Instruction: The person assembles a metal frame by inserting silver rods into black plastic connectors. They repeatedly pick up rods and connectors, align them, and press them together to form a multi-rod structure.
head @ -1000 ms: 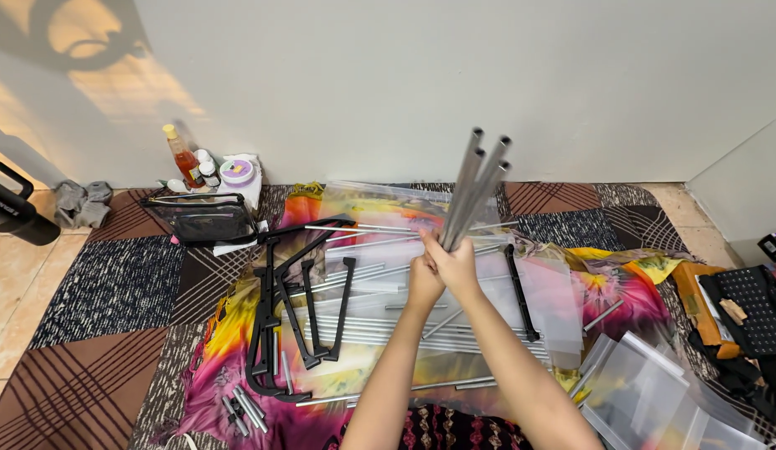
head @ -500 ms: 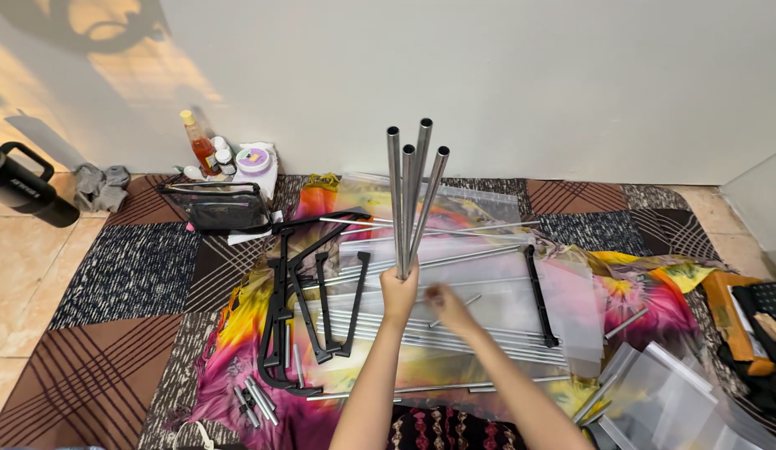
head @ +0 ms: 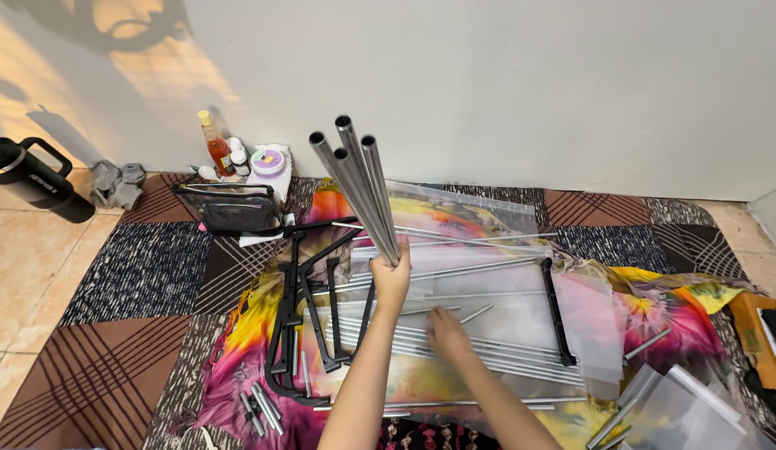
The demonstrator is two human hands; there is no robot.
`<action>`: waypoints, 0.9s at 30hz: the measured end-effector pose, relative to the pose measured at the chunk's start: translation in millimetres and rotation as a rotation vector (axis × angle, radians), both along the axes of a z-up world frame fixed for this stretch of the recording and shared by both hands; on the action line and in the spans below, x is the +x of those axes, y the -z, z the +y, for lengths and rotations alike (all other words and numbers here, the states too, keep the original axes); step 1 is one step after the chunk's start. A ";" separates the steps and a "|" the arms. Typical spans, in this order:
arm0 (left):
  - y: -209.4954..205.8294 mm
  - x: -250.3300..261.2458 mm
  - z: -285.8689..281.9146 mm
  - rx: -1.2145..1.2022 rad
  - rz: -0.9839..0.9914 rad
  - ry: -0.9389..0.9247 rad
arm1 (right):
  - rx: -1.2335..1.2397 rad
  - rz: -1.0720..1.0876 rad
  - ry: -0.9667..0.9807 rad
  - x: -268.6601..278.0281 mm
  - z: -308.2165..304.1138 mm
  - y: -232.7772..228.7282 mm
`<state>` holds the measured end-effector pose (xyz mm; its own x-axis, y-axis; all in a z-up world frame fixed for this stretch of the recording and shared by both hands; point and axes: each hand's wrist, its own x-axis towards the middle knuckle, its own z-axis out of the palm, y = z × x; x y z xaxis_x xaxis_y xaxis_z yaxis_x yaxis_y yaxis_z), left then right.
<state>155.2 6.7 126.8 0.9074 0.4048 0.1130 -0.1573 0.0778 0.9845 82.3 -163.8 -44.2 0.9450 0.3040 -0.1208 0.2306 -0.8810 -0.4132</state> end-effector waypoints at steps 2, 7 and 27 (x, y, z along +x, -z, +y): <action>6.7 4.1 -3.5 -0.004 0.013 0.011 | -0.033 -0.159 -0.013 18.7 -11.1 5.3; 21.2 17.3 -21.0 -0.023 0.032 0.040 | -0.185 -0.083 0.067 59.1 -38.8 21.9; 36.2 26.7 -43.1 0.013 0.133 0.118 | -0.333 -0.078 -0.022 120.7 -77.3 36.4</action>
